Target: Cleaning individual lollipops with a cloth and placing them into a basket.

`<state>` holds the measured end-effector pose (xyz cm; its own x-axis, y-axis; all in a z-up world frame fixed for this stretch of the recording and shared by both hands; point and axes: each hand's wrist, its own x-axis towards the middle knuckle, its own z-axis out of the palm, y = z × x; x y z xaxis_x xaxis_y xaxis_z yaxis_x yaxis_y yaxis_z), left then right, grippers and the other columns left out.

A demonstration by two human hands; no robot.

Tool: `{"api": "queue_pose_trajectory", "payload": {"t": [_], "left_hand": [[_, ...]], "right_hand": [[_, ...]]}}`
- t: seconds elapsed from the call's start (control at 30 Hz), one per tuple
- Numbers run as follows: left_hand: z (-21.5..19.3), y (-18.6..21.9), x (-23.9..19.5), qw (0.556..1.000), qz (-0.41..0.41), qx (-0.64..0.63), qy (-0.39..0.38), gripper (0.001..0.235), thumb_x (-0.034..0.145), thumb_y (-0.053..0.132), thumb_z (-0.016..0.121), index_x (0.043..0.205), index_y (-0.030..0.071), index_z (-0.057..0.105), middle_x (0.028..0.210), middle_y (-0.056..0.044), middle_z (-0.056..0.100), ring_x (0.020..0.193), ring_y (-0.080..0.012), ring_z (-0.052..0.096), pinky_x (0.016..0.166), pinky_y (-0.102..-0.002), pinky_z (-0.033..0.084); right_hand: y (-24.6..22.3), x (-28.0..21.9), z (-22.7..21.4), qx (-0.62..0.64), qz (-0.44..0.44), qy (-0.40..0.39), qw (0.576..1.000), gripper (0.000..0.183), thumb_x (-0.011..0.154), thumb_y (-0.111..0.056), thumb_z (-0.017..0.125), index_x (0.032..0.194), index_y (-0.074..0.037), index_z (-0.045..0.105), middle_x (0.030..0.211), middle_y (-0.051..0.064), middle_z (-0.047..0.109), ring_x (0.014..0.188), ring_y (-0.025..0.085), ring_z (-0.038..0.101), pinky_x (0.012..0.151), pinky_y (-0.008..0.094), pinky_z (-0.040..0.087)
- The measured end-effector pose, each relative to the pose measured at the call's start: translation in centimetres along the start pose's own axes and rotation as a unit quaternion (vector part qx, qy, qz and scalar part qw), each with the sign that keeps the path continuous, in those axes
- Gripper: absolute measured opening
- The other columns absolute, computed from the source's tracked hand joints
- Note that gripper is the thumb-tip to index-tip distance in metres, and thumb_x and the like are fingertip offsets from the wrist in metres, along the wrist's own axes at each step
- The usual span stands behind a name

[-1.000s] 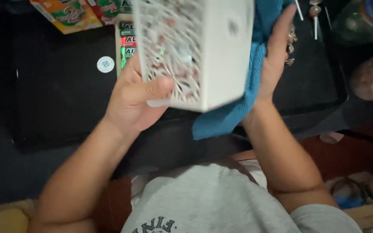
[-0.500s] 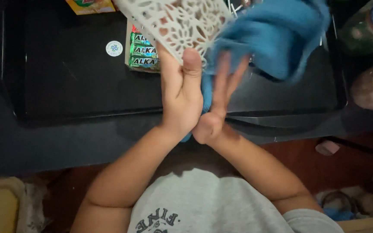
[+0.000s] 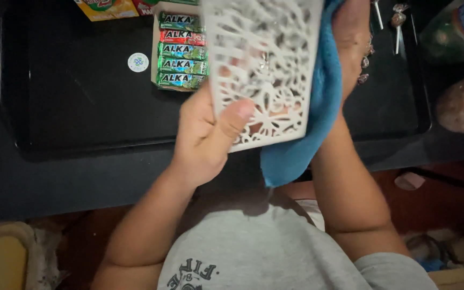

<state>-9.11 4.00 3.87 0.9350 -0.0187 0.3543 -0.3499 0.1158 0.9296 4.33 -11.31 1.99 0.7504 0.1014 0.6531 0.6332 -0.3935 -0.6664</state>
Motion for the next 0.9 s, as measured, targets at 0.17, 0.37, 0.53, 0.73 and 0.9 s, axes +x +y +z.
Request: {"api": "queue_pose_trajectory", "payload": {"t": [0.17, 0.37, 0.53, 0.73, 0.9], "left_hand": [[0.2, -1.6, 0.5, 0.944, 0.085, -0.266, 0.175, 0.050, 0.099, 0.020, 0.061, 0.142, 0.002, 0.041, 0.140, -0.013, 0.053, 0.133, -0.0278, 0.052, 0.120, -0.045, 0.043], [-1.5, -3.4, 0.2, 0.893, 0.024, -0.423, 0.152, 0.058, 0.095, 0.021, 0.061, 0.143, -0.002, 0.036, 0.137, -0.018, 0.051, 0.127, -0.0297, 0.052, 0.115, -0.045, 0.041], [-2.0, -6.1, -0.1, 0.863, -0.060, -0.483, 0.132, 0.048, 0.091, 0.018, 0.066, 0.128, -0.007, 0.048, 0.122, -0.021, 0.060, 0.110, -0.0300, 0.061, 0.100, -0.044, 0.049], [-2.7, -8.6, 1.4, 0.874, -0.127, -0.416, 0.215, 0.034, 0.088, 0.016, 0.063, 0.117, 0.000, 0.058, 0.110, -0.015, 0.067, 0.097, -0.0264, 0.065, 0.088, -0.042, 0.054], [-3.8, -2.2, 1.9, 0.937, -0.094, -0.301, 0.148, 0.090, 0.079, 0.049, 0.059, 0.152, 0.025, 0.011, 0.155, -0.015, 0.033, 0.116, -0.0157, 0.057, 0.090, -0.029, 0.050]], "right_hand": [[-4.5, -1.5, 1.0, 0.259, -0.031, -0.067, 0.963, 0.031, 0.103, -0.038, 0.043, 0.098, -0.009, 0.054, 0.089, 0.001, 0.056, 0.080, 0.011, 0.051, 0.076, 0.032, 0.040], [-1.9, -1.6, 0.6, 0.287, 0.241, 0.009, 0.927, 0.024, 0.094, -0.030, 0.053, 0.073, -0.019, 0.048, 0.065, -0.009, 0.048, 0.060, 0.002, 0.042, 0.054, 0.022, 0.033], [-1.4, -1.7, -1.1, 0.162, 0.165, -0.022, 0.973, 0.020, 0.097, -0.025, 0.057, 0.088, -0.014, 0.044, 0.082, -0.002, 0.046, 0.076, 0.010, 0.043, 0.067, 0.026, 0.036], [-1.4, -2.5, -2.5, -0.048, 0.022, -0.090, 0.995, 0.032, 0.103, -0.016, 0.063, 0.114, -0.005, 0.035, 0.112, 0.010, 0.041, 0.104, 0.023, 0.044, 0.090, 0.033, 0.040], [-2.0, -3.3, -3.8, -0.215, -0.088, -0.134, 0.963, 0.048, 0.107, -0.010, 0.068, 0.133, 0.002, 0.029, 0.134, 0.019, 0.037, 0.124, 0.034, 0.045, 0.107, 0.038, 0.043]]}}
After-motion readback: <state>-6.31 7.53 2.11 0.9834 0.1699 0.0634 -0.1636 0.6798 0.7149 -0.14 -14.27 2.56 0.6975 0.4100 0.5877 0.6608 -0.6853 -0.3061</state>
